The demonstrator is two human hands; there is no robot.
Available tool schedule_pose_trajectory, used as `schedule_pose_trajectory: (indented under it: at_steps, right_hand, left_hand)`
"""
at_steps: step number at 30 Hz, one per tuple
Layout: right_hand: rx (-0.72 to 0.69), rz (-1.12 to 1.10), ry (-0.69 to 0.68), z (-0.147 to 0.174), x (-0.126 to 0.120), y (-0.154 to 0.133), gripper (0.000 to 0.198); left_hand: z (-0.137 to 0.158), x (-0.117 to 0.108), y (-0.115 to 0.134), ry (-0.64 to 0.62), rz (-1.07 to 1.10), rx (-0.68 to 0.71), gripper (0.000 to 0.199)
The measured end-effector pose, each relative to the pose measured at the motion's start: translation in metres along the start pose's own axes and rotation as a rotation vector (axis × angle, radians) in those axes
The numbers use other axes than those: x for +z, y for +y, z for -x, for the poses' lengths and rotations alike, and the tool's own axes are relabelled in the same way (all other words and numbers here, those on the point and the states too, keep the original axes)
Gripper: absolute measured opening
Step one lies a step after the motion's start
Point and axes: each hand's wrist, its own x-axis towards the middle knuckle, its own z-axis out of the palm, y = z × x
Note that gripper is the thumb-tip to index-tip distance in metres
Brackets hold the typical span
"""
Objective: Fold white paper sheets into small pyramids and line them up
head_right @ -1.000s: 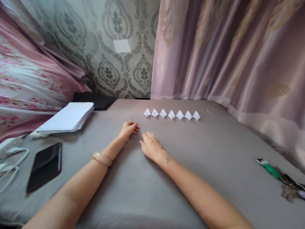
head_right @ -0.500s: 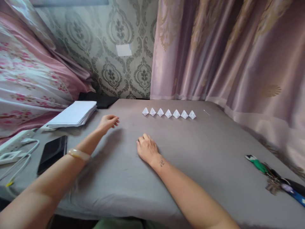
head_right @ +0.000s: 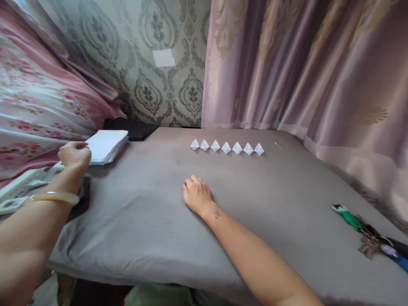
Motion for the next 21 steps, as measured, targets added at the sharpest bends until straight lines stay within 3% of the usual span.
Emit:
schedule_pose_trajectory:
  at_steps: [3,10,21]
  right_hand:
    - [0.000,-0.016,-0.027,-0.001,-0.001,-0.001,0.029]
    - [0.026,0.007,-0.046,-0.007,0.004,0.001,0.028]
    - [0.013,0.026,-0.019,-0.008,0.008,0.003,0.028]
  left_hand:
    - [-0.005,-0.007,-0.011,-0.022,-0.022,-0.038,0.034]
    - [-0.017,-0.010,-0.028,-0.020,-0.002,0.022,0.041]
    - [-0.019,-0.009,-0.017,-0.337,0.038,0.179,0.048]
